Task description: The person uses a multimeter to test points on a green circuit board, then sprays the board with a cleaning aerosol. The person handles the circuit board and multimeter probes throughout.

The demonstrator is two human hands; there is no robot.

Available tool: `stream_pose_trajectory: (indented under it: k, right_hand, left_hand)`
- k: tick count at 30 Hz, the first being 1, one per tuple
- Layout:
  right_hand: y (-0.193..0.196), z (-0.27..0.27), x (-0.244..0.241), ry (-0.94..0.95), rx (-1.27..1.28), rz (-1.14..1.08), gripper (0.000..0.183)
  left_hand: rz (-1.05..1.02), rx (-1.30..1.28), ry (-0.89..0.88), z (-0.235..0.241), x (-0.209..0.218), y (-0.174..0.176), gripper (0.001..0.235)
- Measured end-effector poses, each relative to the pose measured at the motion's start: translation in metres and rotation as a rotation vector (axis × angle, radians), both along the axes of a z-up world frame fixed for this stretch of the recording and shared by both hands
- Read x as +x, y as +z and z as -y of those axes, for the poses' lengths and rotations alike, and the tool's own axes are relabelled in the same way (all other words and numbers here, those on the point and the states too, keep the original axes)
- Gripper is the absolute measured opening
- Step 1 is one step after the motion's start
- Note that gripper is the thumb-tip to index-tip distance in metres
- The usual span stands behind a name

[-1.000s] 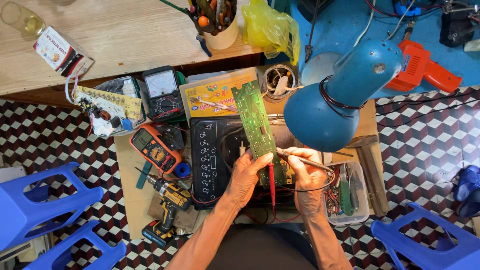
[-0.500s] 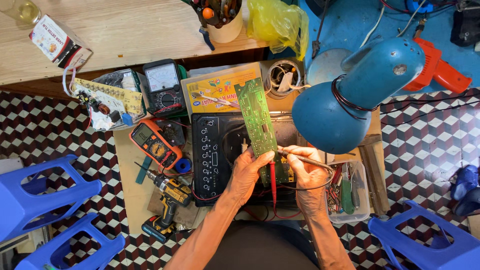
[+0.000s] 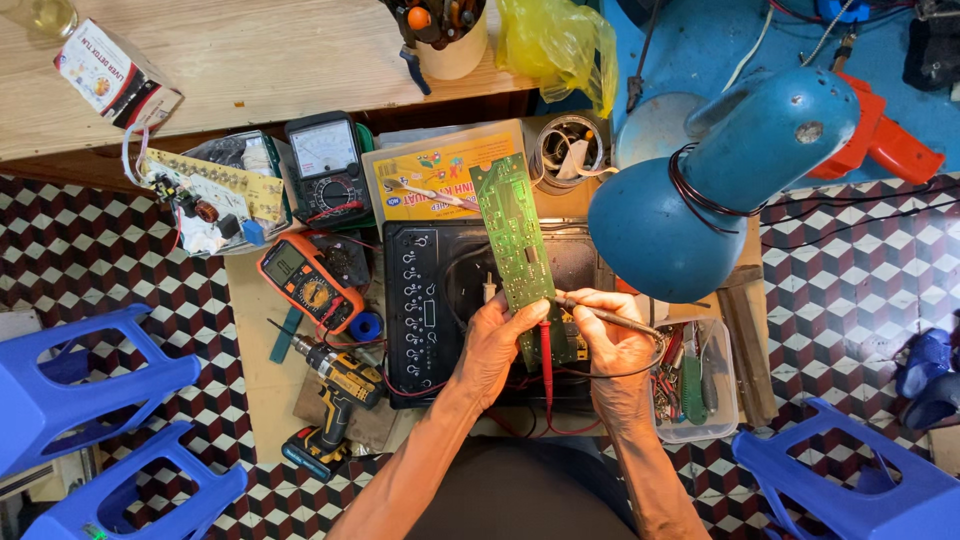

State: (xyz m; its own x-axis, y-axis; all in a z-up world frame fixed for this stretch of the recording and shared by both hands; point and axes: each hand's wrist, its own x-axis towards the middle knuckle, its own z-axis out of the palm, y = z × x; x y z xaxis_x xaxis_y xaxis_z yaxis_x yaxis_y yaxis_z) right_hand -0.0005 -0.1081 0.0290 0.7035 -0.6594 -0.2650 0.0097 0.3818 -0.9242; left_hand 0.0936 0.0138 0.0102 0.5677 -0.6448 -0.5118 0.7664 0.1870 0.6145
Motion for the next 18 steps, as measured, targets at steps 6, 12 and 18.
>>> stream_pose_trajectory:
  k: [6, 12, 18]
  right_hand:
    - [0.0015, -0.0014, -0.0006, 0.002, -0.009, -0.010, 0.012]
    - [0.0006, -0.0028, -0.0026, 0.001, -0.086, -0.021, 0.012]
    - [0.0001, -0.0045, -0.0071, 0.022, -0.201, -0.061, 0.013]
  left_hand:
    - [0.033, -0.010, -0.016, -0.0015, 0.0005, 0.0011, 0.030]
    - [0.061, -0.018, -0.041, -0.0027, 0.0002, 0.0030, 0.030]
    - [0.065, -0.039, -0.014, -0.0066, -0.0057, -0.0021, 0.029]
